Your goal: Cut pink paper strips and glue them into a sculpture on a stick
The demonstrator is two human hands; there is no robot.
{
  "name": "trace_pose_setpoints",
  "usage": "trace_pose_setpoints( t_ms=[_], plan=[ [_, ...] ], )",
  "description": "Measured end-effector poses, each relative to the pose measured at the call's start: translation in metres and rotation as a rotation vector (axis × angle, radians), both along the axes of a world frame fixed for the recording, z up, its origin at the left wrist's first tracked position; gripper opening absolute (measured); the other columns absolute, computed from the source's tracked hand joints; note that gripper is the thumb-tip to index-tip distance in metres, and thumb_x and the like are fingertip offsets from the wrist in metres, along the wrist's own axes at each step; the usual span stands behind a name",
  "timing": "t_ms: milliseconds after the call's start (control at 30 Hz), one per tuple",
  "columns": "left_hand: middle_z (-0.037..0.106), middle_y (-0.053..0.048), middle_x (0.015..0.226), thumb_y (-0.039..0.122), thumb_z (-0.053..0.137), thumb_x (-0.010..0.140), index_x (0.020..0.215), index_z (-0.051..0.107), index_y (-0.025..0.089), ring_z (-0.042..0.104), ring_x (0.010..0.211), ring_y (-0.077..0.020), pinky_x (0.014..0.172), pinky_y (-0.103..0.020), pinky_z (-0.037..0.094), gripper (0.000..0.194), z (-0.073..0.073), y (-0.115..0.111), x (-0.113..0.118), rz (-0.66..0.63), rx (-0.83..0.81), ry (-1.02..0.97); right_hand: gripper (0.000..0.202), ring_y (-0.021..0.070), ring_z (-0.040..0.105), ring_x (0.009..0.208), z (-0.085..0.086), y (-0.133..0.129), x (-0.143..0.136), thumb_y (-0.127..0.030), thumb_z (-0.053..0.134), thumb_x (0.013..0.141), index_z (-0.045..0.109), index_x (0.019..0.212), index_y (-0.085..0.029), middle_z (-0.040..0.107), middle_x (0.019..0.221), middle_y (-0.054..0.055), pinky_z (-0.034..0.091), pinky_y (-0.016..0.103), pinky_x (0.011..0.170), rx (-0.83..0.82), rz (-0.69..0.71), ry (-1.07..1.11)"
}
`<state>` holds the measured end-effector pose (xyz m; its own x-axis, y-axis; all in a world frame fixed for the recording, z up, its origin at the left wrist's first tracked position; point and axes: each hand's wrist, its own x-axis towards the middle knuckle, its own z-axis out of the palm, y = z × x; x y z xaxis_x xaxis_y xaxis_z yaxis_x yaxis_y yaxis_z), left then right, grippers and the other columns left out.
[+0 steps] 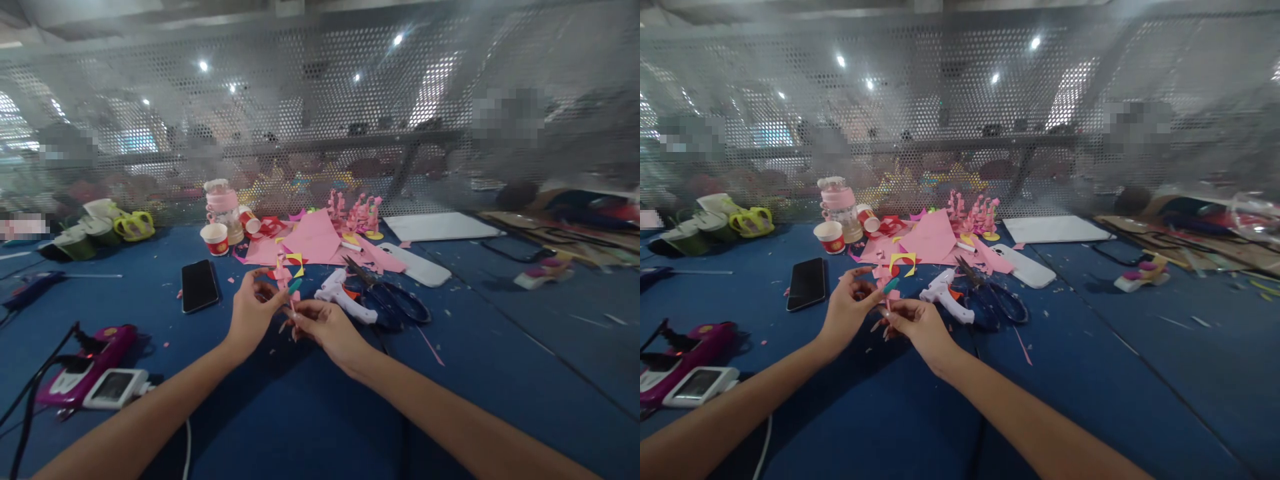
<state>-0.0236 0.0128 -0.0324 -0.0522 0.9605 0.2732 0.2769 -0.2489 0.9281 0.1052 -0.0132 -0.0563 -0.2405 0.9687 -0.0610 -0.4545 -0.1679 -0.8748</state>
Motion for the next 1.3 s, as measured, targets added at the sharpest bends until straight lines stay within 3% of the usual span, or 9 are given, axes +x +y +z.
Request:
trace_pose_setpoints(
  t_ms=[200,400,767,1067,1300],
  plan=[
    [0.063,0.001,0.061,0.028,0.067,0.059,0.11,0.045,0.015,0.058,0.052,-0.0126,0.054,-0.024,0.045,0.057,0.001,-0.006,0.005,0.026,-0.038,-0.079,0.027,0.0076,0.056,0.047,-0.005,0.001,-0.003,-0.027,0.077,0.047,0.068,0.069,-0.015,0.064,0.057,-0.003,0.045,0.022,0.055,-0.015,0.003,-0.003],
    [0.062,0.003,0.055,0.027,0.065,0.061,0.109,0.044,0.013,0.058,0.048,-0.0121,0.049,-0.022,0.045,0.053,0.0,-0.01,0.009,0.017,-0.123,-0.179,0.024,0.0072,0.057,0.049,-0.008,0.001,-0.006,-0.028,0.077,0.048,0.069,0.068,-0.017,0.066,0.062,-0.002,0.046,0.021,0.056,-0.004,0.0,0.005],
    [0.062,0.003,0.061,0.022,0.067,0.059,0.098,0.042,0.017,0.062,0.061,-0.0138,0.058,-0.024,0.046,0.046,-0.003,-0.014,0.009,0.007,0.009,-0.144,0.029,0.008,0.057,0.049,-0.004,0.001,-0.006,-0.028,0.08,0.04,0.067,0.063,-0.016,0.064,0.056,-0.002,0.047,0.023,0.056,-0.083,-0.034,0.062],
    [0.06,0.006,0.055,0.021,0.069,0.055,0.092,0.042,0.016,0.056,0.044,-0.0094,0.044,-0.019,0.044,0.047,0.0,-0.013,0.014,-0.014,-0.233,-0.406,0.027,0.0084,0.057,0.051,-0.004,0.002,-0.007,-0.029,0.079,0.043,0.068,0.064,-0.016,0.064,0.057,-0.002,0.048,0.023,0.057,-0.066,-0.018,0.062],
    [0.06,0.006,0.053,0.021,0.067,0.058,0.093,0.044,0.014,0.055,0.043,-0.0078,0.046,-0.019,0.045,0.043,0.0,-0.016,0.014,-0.057,-0.236,-0.462,0.03,0.008,0.057,0.05,-0.004,0.001,-0.006,-0.029,0.08,0.041,0.069,0.066,-0.016,0.065,0.059,-0.002,0.048,0.023,0.058,-0.063,-0.013,0.036]
  ],
)
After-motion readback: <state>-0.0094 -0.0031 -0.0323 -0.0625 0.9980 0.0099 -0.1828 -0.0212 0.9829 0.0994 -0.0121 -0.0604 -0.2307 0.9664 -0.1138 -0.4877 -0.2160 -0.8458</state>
